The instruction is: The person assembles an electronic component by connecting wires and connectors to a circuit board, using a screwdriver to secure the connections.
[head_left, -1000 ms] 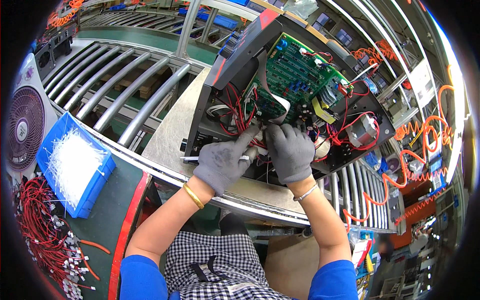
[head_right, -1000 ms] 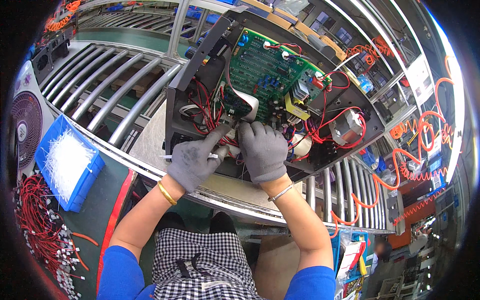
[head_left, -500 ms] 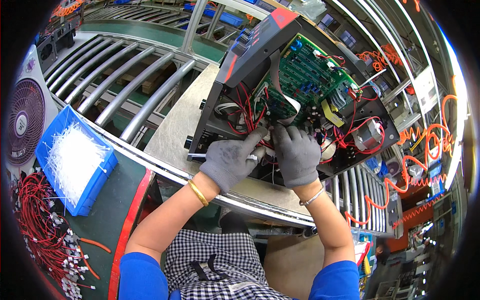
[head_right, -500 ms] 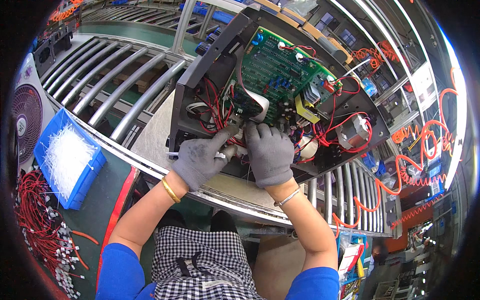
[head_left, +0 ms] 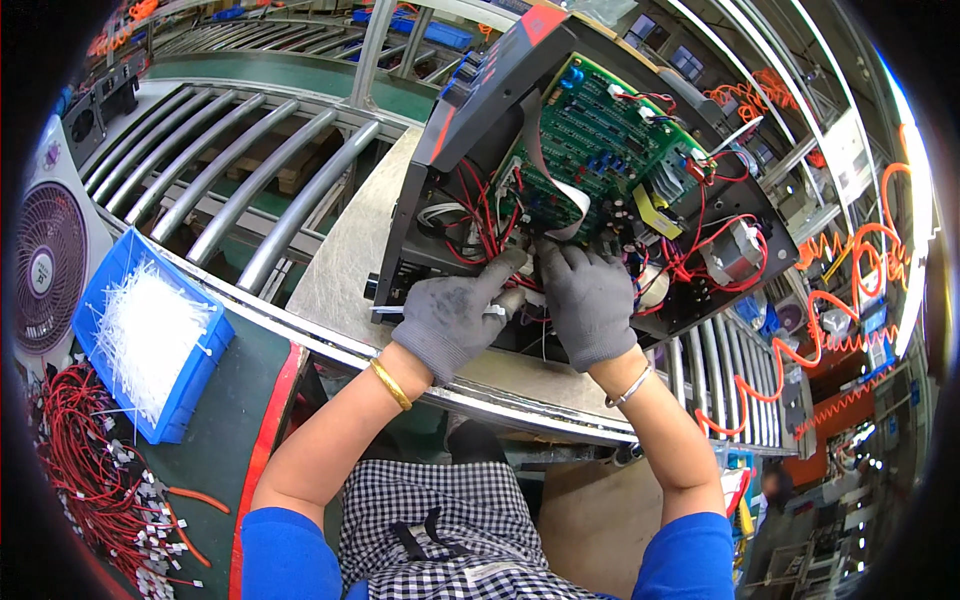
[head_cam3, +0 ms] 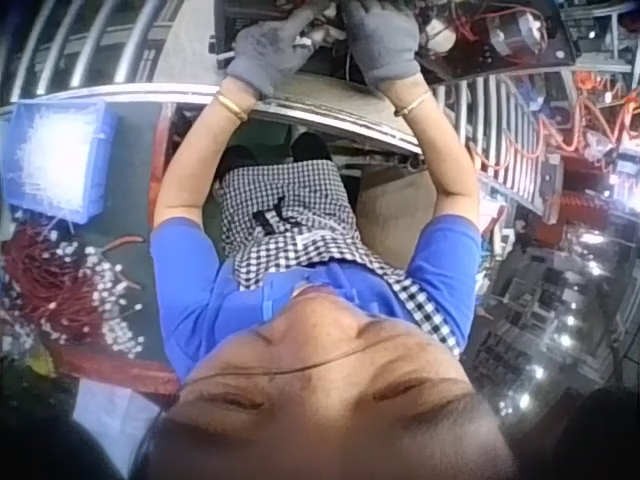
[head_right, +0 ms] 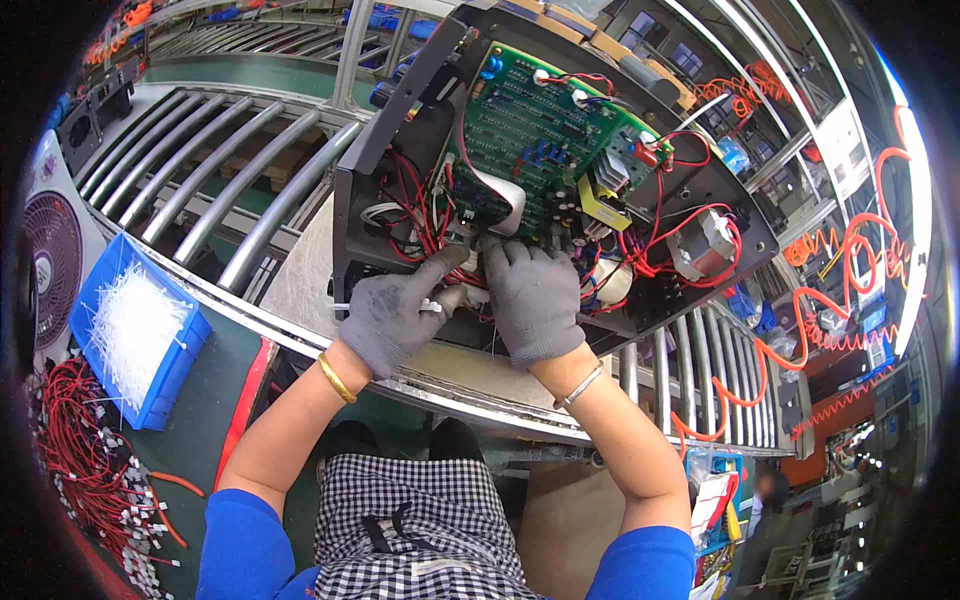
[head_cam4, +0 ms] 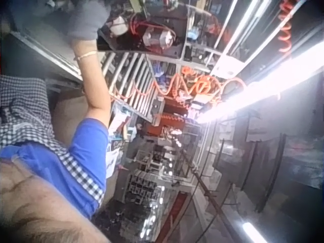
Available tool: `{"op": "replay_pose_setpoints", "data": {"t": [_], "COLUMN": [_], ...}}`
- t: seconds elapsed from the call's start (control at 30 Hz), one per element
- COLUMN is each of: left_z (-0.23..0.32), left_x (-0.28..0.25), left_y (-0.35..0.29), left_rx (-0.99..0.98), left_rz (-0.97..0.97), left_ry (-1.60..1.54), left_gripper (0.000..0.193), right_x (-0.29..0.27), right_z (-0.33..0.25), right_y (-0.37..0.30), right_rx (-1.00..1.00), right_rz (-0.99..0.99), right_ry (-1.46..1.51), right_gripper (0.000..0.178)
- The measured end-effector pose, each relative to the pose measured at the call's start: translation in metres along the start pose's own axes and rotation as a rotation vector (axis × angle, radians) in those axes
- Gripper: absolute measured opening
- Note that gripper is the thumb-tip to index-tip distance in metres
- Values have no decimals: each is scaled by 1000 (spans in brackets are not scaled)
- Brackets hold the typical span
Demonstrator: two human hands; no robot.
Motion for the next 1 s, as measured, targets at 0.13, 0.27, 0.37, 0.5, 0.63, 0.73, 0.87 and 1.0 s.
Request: {"op": "replay_pose_setpoints", "data": {"t": [0.13, 0.27, 0.37, 0.5, 0.63, 0.73, 0.87, 1.0], "left_z": [4, 4, 6, -4, 18, 31, 63, 97], "left_x": [-1, 3, -4, -5, -17, -27, -40, -29], "left_y": [3, 6, 4, 0, 20, 23, 27, 49], "left_rx": [-22, 10, -26, 110, 140, -49, 30, -86], "left_rz": [-19, -48, -173, 1, 116, -156, -216, -285], "left_ry": [-14, 54, 211, 342, 186, 235, -43, -119], "left_gripper": [44, 49, 62, 48, 36, 33, 35, 37], "right_x": [1, -3, -9, -33, -45, -52, -71, -52], "right_z": [5, 1, -7, -24, -1, 17, 53, 110], "right_y": [0, 0, 0, -9, -22, -47, -82, -78], "right_rx": [-25, 39, 76, 57, 9, -122, 44, 600], "right_rz": [6, -38, -57, 90, 192, 316, 258, 283], "right_ry": [-7, -42, -26, 97, 124, 170, 502, 877], "right_gripper": [33, 26, 13, 19, 20, 25, 19, 33]}}
Point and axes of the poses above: each hand's wrist, its own y-axis towards the middle knuckle, its own x-axis out of the palm, z = x × y, the point moved 1 cm from there along y, towards the middle knuckle, and after that the axes turned 10 degrees about x, right-handed, at the moved point
